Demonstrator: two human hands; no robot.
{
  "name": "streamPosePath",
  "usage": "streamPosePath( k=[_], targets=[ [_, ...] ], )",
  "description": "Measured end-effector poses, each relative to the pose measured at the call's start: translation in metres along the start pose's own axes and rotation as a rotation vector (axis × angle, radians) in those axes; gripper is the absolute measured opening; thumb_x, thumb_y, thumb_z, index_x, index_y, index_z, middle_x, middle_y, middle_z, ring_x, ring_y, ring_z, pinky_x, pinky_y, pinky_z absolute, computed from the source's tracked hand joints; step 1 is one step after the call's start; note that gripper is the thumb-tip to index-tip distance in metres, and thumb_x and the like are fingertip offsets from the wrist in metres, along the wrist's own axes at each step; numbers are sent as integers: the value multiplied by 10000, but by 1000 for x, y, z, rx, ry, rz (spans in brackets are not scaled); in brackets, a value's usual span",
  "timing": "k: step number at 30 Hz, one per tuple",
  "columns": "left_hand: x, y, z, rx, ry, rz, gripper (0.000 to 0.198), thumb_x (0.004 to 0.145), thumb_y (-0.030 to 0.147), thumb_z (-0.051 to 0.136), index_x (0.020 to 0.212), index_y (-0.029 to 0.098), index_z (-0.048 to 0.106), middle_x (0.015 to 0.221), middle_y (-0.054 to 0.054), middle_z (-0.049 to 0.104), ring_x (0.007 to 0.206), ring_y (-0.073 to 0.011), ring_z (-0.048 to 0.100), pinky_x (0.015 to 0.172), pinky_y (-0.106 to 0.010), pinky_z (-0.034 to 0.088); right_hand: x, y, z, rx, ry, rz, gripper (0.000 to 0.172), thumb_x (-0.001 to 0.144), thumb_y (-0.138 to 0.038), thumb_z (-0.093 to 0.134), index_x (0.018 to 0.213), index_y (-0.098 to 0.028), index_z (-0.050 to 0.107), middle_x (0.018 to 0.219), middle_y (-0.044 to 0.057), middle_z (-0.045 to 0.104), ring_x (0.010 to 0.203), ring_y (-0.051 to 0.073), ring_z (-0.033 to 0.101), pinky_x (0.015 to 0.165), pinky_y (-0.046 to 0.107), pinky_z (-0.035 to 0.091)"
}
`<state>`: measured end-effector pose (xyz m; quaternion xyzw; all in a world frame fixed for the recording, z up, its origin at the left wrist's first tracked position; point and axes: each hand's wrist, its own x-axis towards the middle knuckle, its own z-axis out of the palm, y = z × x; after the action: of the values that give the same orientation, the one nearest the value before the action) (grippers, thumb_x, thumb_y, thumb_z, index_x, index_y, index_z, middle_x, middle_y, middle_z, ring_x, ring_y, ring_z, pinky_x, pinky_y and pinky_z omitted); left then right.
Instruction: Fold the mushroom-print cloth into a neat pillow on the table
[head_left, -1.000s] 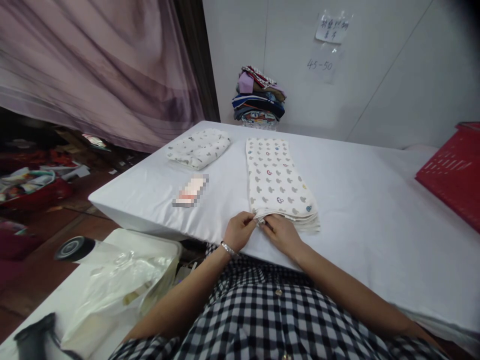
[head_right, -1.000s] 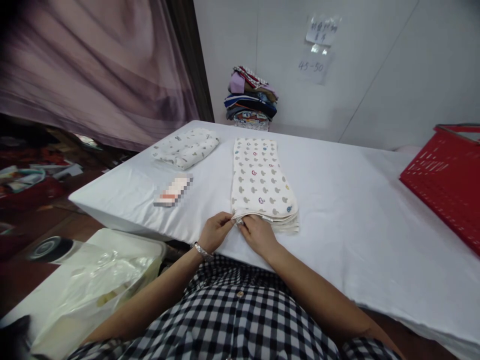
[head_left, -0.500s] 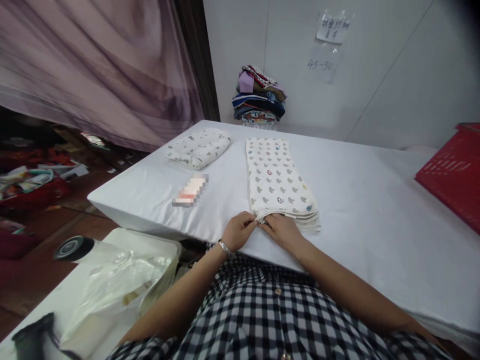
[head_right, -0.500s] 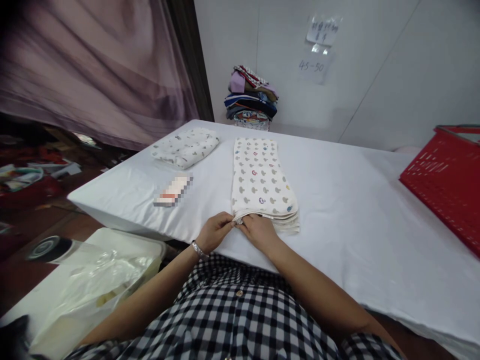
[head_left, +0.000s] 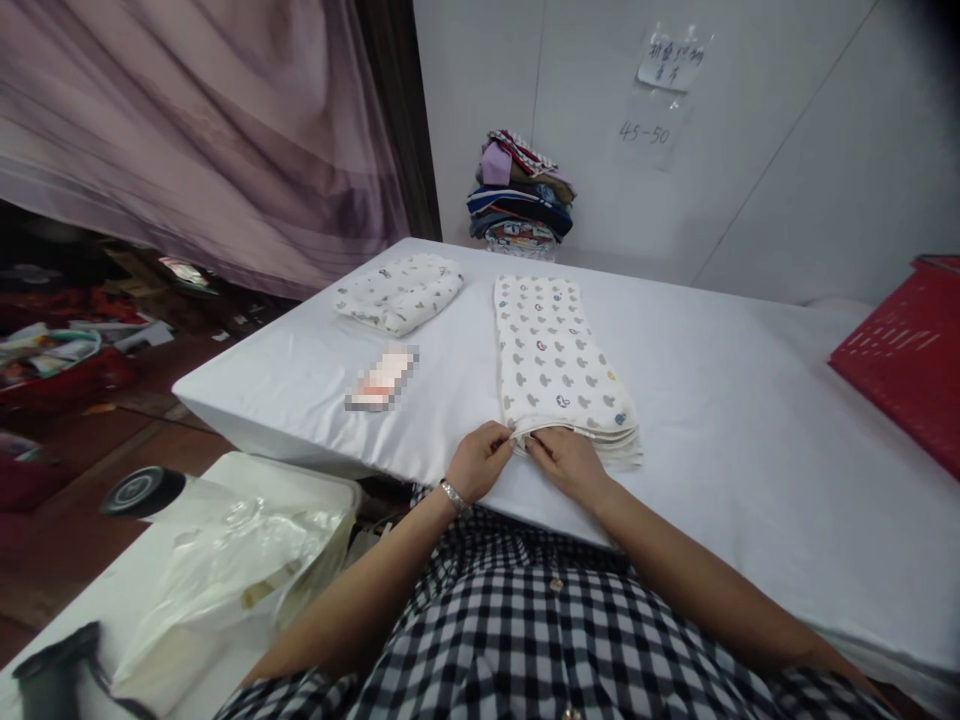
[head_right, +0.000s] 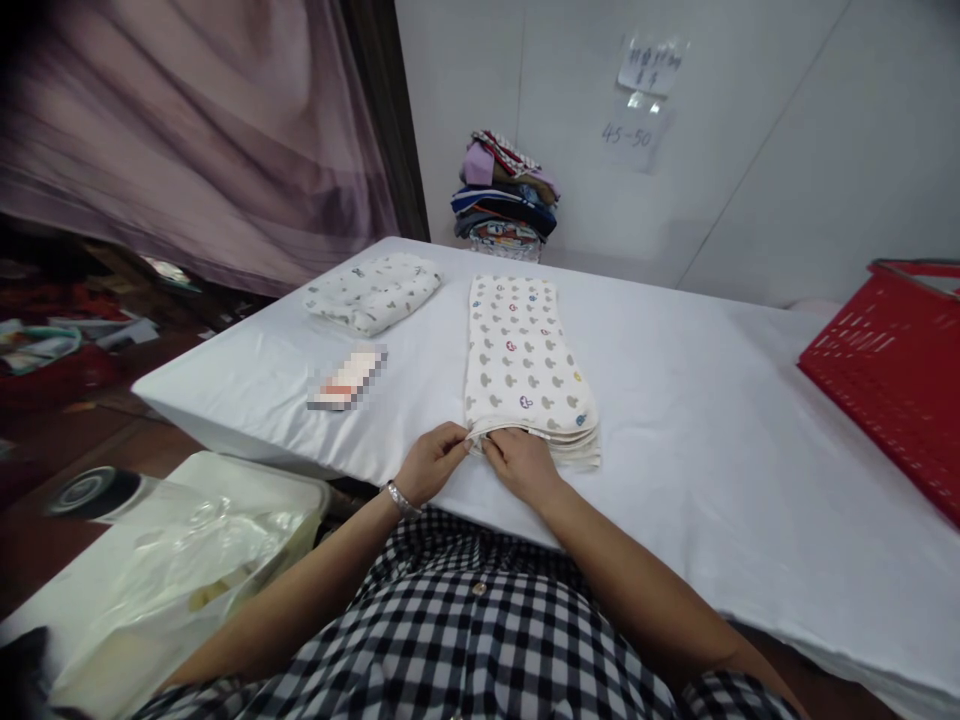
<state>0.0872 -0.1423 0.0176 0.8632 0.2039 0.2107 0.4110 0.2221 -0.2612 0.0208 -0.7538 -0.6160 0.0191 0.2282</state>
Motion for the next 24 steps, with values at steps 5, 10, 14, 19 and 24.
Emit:
streamPosePath(
  k=[5,10,14,19,24],
  targets=[
    [-1,-1,2,-12,5,-17,151,822,264,472,776,199,600,760,2,585,726,-127,529,692,-265,418,-1,8,2,94,0,-27,225,917,-242,403,810,-194,595,773,32,641,742,154,567,676,245,379],
    [-1,-2,3,-24,27,-19,155,823,263,471,791,201,609,764,2,590,730,-128,533,702,-267,420,0,13,0,135,-44,-47,209,895,-182,424,792,-193,605,793,27,655,753,147,566,683,233,372],
    [-1,0,2,-4,27,-1,144,817,243,471,745,199,587,733,9,573,707,-124,524,681,-262,415,3,2,1,-17,-43,89,181,895,-238,449,826,-187,608,830,41,665,775,163,580,675,248,362],
    [-1,2,1,-1,19,8,139,814,221,467,737,199,581,721,12,562,698,-121,514,672,-260,408,6,-11,5,-152,-71,163,204,904,-284,433,931,-189,612,932,68,666,804,186,592,637,265,353],
    [-2,0,4,-20,33,3,127,811,218,480,752,196,591,729,10,566,702,-121,516,677,-259,407,6,-13,3,-31,-82,120,169,891,-228,451,873,-186,614,878,52,663,815,166,579,706,252,362]
  ],
)
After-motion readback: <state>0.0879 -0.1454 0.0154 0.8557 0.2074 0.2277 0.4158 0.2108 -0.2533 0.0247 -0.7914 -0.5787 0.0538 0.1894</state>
